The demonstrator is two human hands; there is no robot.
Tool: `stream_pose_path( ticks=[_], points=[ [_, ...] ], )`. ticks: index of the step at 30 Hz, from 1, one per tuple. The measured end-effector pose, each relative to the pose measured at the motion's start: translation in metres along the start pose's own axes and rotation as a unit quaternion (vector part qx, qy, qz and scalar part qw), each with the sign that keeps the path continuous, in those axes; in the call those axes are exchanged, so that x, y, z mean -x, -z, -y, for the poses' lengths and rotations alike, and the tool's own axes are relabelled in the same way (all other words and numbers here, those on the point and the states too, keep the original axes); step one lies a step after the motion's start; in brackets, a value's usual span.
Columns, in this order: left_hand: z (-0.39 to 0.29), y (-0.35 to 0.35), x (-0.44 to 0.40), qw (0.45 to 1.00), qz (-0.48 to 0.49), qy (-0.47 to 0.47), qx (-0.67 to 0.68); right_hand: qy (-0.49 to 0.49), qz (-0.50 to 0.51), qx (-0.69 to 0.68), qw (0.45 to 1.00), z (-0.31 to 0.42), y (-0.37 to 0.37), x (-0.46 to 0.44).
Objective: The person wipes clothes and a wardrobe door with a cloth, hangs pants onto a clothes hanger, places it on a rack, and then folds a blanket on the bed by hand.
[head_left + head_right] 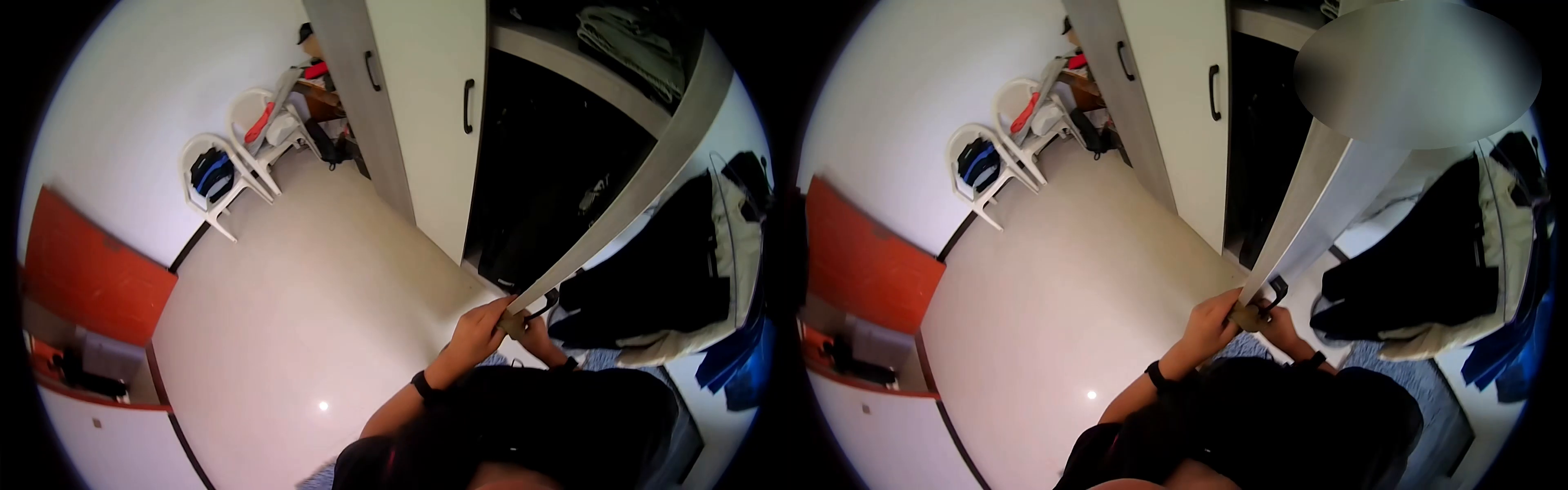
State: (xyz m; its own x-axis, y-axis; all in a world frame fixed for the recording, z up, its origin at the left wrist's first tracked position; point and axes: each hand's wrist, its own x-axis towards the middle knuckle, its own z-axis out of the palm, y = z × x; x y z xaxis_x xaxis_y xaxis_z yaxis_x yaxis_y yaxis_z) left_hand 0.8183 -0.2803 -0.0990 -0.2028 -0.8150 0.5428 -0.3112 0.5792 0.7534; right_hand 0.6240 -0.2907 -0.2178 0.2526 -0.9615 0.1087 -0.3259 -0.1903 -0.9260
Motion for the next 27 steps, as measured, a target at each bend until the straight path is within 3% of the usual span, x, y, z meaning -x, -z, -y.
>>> stream_pose_path(
  ticks=[2, 4, 6, 13, 16, 19, 21, 24, 27],
  points=[
    [0.013, 0.01, -0.01, 0.996, 0.091, -0.009, 0.013, 0.086, -0.025, 0.081, 0.993, 0.019, 0.002, -0.01],
    [0.028, 0.019, -0.02, 0.992, 0.111, -0.043, 0.044, 0.072, 0.025, 0.122, 0.99, 0.022, 0.008, -0.016],
    [0.041, 0.023, -0.03, 0.988, 0.117, -0.059, 0.077, 0.109, -0.011, 0.166, 0.98, 0.036, 0.005, -0.021],
    [0.077, 0.026, -0.057, 0.922, 0.3, -0.04, 0.24, 0.026, -0.265, 0.192, 0.945, 0.082, -0.035, 0.009],
    [0.074, 0.017, -0.069, 0.886, 0.367, -0.033, 0.28, -0.05, -0.394, 0.21, 0.893, 0.078, -0.059, 0.044],
    [0.074, 0.011, -0.089, 0.842, 0.46, -0.015, 0.283, -0.056, -0.594, 0.194, 0.778, 0.09, -0.094, 0.059],
    [0.067, 0.007, -0.105, 0.891, 0.334, -0.159, 0.264, -0.014, -0.673, 0.109, 0.732, 0.102, -0.107, 0.057],
    [0.054, 0.004, -0.128, 0.895, 0.315, -0.117, 0.293, 0.017, -0.694, 0.264, 0.67, 0.136, -0.099, 0.042],
    [0.004, 0.009, -0.156, 0.741, 0.357, 0.008, 0.569, 0.147, -0.726, 0.234, 0.629, 0.2, -0.061, 0.003]
  ],
)
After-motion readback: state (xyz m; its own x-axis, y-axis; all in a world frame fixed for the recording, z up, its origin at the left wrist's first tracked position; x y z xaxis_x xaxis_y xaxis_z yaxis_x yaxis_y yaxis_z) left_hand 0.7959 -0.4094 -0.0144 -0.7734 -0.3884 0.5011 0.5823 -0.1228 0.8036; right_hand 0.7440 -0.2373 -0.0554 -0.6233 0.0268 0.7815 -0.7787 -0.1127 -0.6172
